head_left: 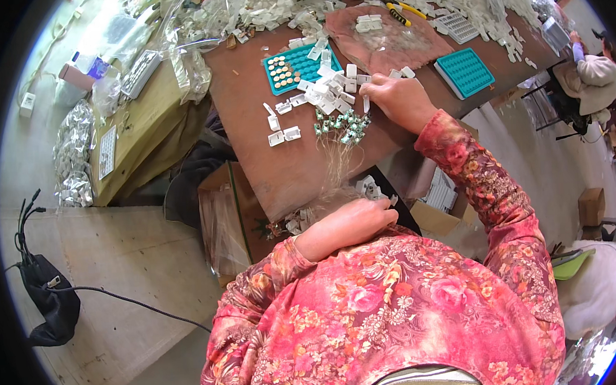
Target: The person repeatedly picks small white plastic housings and LED bulbs from a cluttered workbench, inserts the bulbs into the housings, and places the assembled units back on the table. The process is repeated continuously with no other distinct actions shown.
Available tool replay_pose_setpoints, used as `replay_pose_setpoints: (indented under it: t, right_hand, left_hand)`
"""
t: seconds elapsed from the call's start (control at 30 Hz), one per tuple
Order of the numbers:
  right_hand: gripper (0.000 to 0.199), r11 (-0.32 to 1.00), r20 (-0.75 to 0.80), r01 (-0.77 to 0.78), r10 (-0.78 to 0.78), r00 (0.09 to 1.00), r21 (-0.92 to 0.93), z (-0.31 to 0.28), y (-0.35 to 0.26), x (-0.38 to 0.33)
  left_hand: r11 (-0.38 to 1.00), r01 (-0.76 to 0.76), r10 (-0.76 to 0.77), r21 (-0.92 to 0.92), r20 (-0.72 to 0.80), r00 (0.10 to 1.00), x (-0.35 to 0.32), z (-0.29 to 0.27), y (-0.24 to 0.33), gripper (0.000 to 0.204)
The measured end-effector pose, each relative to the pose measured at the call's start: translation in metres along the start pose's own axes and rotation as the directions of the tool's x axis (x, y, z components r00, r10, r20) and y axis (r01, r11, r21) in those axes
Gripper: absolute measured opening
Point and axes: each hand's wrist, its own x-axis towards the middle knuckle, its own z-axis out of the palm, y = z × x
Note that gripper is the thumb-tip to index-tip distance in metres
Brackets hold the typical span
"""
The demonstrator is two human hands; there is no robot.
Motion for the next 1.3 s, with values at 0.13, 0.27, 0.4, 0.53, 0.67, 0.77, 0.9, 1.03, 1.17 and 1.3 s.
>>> replay_pose_setpoints:
  t: [0.13,0.27,0.4,0.53,0.67,0.77,0.9,1.03,1.17,1.3]
  right_hand:
    - [0.011,0.994,-0.041,-0.056,0.06,0.997,0.09,0.001,0.0,-0.003]
    - [0.014,0.902,-0.231,-0.086,0.199,0.953,0.422,-0.012,-0.008,0.001]
    - [0.017,0.443,0.026,-0.182,0.337,0.941,0.878,-0.044,-0.036,-0.009]
    - [0.016,-0.011,0.314,-0.327,0.31,0.897,0.945,-0.061,-0.081,-0.012]
    - [0.018,0.027,0.269,-0.292,0.32,0.909,0.956,-0.058,-0.106,-0.001]
    - [0.022,0.372,0.151,-0.281,0.343,0.927,0.885,-0.054,-0.097,0.0]
    - [0.022,0.913,-0.04,-0.148,0.176,0.984,0.379,-0.041,-0.08,-0.009]
    - [0.025,0.895,-0.056,-0.073,0.108,0.993,0.44,-0.032,-0.085,-0.014]
    - [0.02,0.604,0.129,-0.258,0.249,0.96,0.754,-0.047,-0.094,-0.01]
    - [0.013,0.282,0.23,-0.289,0.223,0.947,0.915,-0.044,-0.11,0.008]
  left_hand:
    - [1.0,0.0,-0.001,0.017,0.052,0.999,-0.001,0.005,-0.002,0.015]
    - [0.994,-0.084,0.079,-0.068,-0.072,0.994,-0.003,-0.006,0.003,0.021]
    - [0.813,-0.005,-0.31,-0.582,-0.44,0.843,-0.017,-0.034,0.011,0.021]
    - [0.907,0.117,-0.416,-0.404,-0.817,0.4,-0.018,-0.058,0.016,0.031]
    - [0.97,0.204,-0.186,-0.13,-0.942,0.281,-0.009,-0.069,0.013,0.038]
    - [0.951,0.262,-0.242,-0.164,-0.922,0.301,-0.015,-0.075,0.005,0.04]
    - [0.841,0.068,-0.532,-0.537,-0.796,0.287,-0.03,-0.077,-0.008,0.034]
    - [0.803,-0.05,-0.557,-0.594,-0.777,0.293,-0.042,-0.068,-0.011,0.027]
    - [0.738,-0.143,-0.601,-0.66,-0.739,0.305,-0.051,-0.067,-0.014,0.023]
    - [0.663,-0.159,-0.668,-0.732,-0.674,0.317,-0.06,-0.07,-0.016,0.023]
